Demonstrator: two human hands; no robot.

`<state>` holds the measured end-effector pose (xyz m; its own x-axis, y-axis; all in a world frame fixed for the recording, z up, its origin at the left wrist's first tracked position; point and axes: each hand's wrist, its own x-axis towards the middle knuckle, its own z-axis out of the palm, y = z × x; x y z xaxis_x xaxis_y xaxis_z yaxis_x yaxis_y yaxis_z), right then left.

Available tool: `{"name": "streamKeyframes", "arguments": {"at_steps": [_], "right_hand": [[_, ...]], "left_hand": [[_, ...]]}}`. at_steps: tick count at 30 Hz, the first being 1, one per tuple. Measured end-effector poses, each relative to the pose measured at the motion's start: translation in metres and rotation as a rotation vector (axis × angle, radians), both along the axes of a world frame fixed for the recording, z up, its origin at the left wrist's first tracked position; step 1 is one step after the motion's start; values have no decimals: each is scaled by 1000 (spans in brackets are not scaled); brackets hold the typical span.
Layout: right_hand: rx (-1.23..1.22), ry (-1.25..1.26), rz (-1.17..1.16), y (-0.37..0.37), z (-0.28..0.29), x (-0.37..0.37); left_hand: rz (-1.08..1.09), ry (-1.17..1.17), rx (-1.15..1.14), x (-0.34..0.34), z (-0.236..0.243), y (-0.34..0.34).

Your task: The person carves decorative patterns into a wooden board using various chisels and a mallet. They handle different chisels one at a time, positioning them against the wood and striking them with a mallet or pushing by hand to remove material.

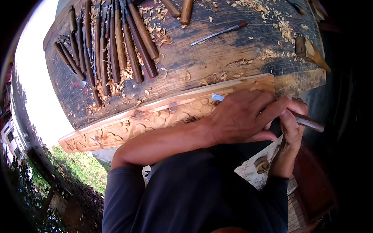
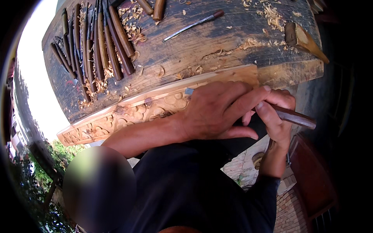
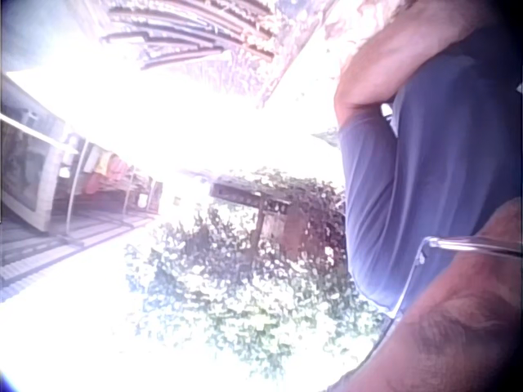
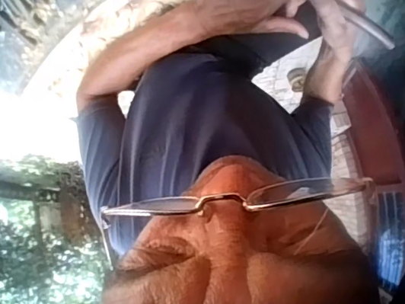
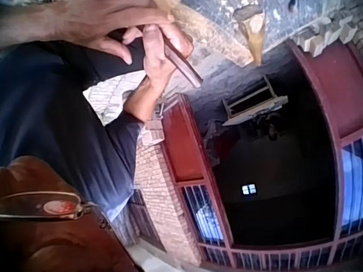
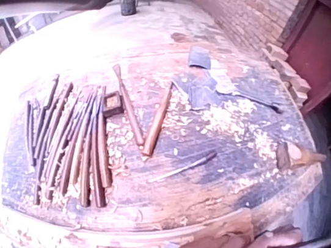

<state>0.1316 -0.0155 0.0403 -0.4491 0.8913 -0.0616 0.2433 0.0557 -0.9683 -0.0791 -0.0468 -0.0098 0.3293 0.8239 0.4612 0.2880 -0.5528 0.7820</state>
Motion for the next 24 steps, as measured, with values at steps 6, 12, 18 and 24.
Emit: {"name": "streamKeyframes", "arguments": {"at_steps": [6,12,18,24], "right_hand": [[-3,1,132,23,0,1],[-19,28,105,23,-7,2],[47,79,105,24,-19,3],[28,99,96,24,-19,-3]], "left_hand": [[51,34,-65,3,2,0],[83,12,-58,5,-1,2],[63,47,-92,4,1,1],[87,8,-84,3,1,1]]}}
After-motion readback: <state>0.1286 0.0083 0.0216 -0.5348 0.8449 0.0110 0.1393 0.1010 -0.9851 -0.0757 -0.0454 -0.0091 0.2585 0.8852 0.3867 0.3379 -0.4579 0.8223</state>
